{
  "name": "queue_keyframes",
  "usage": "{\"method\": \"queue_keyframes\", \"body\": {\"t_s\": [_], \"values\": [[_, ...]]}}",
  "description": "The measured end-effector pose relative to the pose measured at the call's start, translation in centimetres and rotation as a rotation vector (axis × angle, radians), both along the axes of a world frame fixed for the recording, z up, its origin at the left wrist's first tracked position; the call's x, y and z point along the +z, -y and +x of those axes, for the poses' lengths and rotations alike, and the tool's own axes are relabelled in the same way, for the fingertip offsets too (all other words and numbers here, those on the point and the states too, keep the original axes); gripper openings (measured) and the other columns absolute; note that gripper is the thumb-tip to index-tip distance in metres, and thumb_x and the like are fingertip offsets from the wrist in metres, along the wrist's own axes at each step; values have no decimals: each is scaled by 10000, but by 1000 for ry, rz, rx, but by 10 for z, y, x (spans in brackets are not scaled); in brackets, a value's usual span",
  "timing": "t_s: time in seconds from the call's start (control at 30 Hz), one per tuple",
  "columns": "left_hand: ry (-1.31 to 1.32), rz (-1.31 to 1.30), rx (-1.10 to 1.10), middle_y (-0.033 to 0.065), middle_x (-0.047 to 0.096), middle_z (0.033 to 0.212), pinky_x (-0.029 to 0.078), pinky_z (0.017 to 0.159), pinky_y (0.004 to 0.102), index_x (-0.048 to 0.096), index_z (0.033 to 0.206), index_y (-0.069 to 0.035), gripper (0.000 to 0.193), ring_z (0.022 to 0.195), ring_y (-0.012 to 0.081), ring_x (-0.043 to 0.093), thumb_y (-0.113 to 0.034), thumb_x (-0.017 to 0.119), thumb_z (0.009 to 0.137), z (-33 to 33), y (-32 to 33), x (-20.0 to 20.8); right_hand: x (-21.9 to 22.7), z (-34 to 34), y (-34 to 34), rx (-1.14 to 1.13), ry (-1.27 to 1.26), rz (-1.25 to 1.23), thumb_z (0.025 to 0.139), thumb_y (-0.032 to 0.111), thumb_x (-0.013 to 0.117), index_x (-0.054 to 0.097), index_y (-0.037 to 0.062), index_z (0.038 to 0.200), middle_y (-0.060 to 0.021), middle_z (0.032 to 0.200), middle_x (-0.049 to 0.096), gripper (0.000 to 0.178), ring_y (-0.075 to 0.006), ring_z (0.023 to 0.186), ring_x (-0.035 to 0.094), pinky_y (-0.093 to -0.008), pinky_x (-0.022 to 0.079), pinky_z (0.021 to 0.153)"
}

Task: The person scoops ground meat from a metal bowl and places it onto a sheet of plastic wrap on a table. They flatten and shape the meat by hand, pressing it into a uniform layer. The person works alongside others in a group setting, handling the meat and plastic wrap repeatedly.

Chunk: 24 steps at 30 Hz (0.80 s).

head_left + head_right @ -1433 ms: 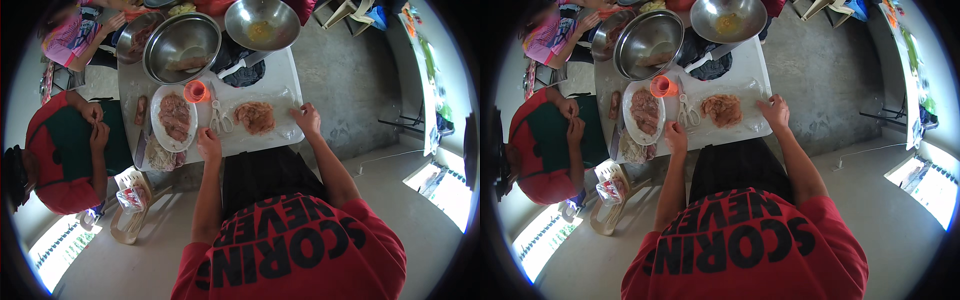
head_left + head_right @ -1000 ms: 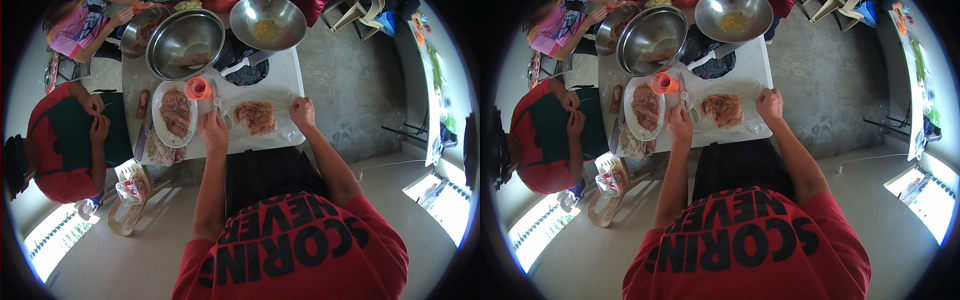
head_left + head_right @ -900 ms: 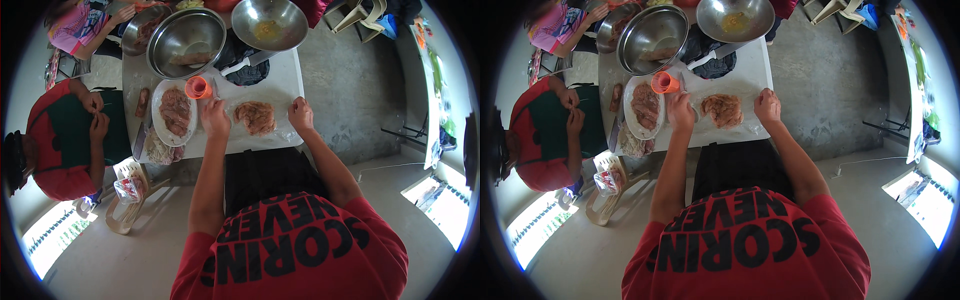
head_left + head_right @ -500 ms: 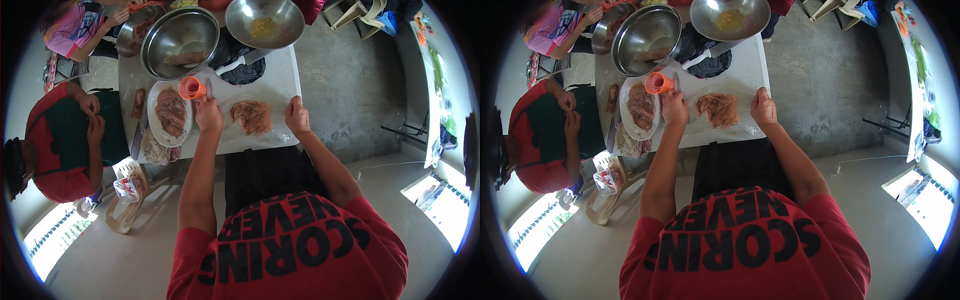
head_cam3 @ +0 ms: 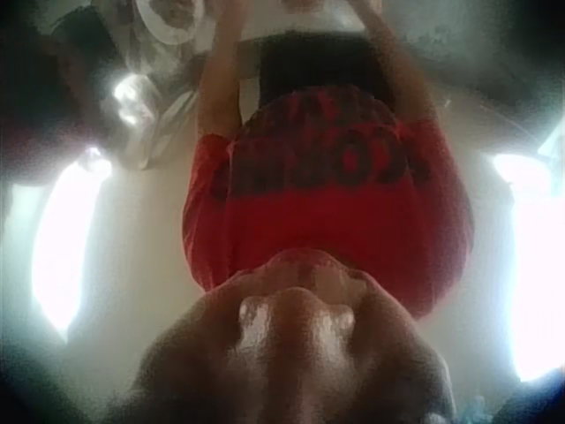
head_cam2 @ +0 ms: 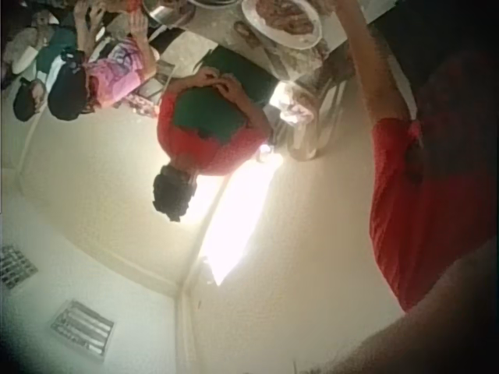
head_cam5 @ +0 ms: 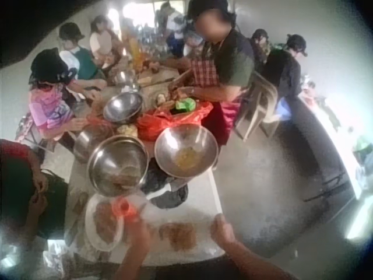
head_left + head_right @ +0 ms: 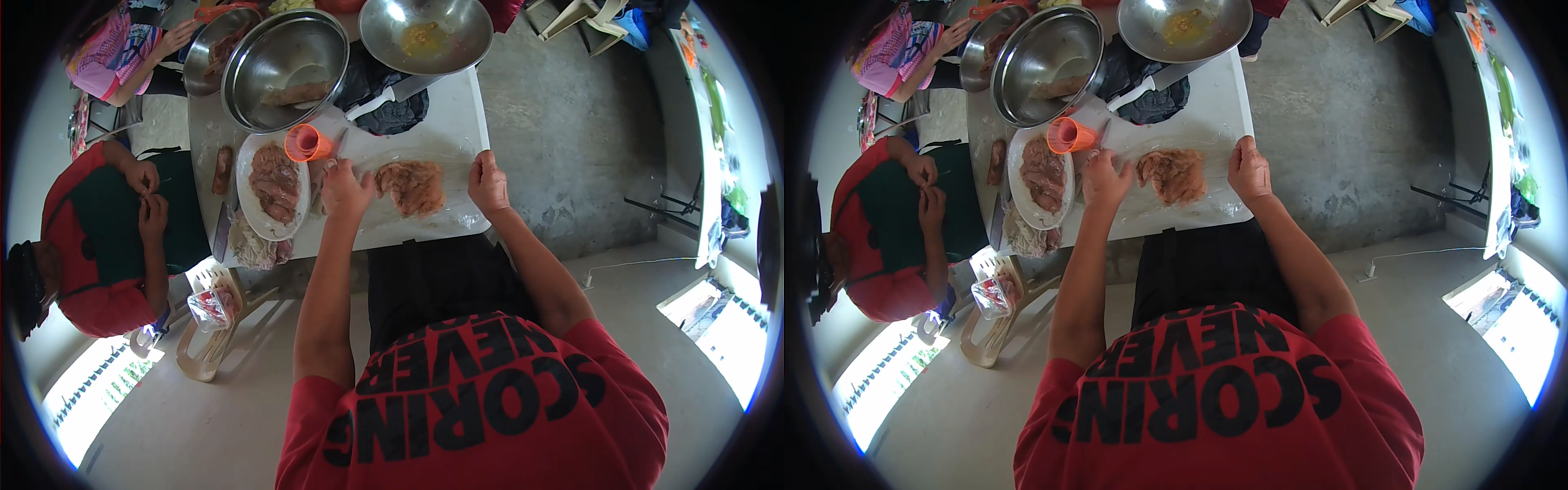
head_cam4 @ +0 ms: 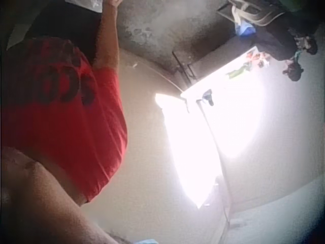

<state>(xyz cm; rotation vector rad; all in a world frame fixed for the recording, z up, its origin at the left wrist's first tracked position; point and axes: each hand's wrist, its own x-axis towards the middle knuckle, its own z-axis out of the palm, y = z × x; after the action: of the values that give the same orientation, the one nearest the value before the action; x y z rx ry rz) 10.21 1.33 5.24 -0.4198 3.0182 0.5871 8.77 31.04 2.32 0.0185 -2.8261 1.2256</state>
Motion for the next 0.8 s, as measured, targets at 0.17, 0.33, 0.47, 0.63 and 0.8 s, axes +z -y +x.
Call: {"method": "queue_keyframes", "body": {"t_s": [0.17, 0.33, 0.47, 0.63, 0.8], "values": [[206, -40, -91, 131, 663, 867, 520, 781, 472, 644, 823, -71, 203, 899, 353, 644, -197, 742, 697, -2, 4, -1, 10, -4, 1, 10, 43, -17, 908, 35, 552, 462, 73, 959, -218, 707, 603, 111, -451, 668, 617, -501, 478, 578], [80, 360, -57, 132, 671, 828, 516, 704, 380, 633, 790, -50, 126, 766, 307, 654, -112, 694, 699, -7, 8, -11, 10, -7, -6, 10, 36, -16, 905, 29, 554, 467, 71, 951, -217, 710, 606, 107, -449, 667, 618, -494, 482, 581], [55, 585, 122, 128, 668, 759, 514, 663, 342, 633, 807, -34, 114, 705, 267, 668, -77, 671, 708, -10, 21, -24, 9, -9, -14, 0, 41, -3, 905, 31, 556, 471, 71, 949, -217, 711, 606, 103, -446, 670, 620, -491, 484, 586], [-80, 510, 204, 104, 668, 747, 519, 665, 340, 626, 824, -29, 115, 676, 218, 656, -67, 693, 740, -13, 19, -27, -4, -7, -21, -20, 54, -5, 905, 44, 563, 488, 74, 961, -211, 731, 616, 98, -441, 695, 627, -482, 491, 608], [-253, 388, 208, 127, 662, 777, 522, 685, 381, 603, 857, -37, 106, 713, 275, 662, -31, 678, 782, -10, 8, -37, -11, -10, -24, -25, 51, -18, 904, 52, 570, 503, 71, 955, -201, 805, 631, 86, -430, 758, 630, -472, 498, 662]]}}
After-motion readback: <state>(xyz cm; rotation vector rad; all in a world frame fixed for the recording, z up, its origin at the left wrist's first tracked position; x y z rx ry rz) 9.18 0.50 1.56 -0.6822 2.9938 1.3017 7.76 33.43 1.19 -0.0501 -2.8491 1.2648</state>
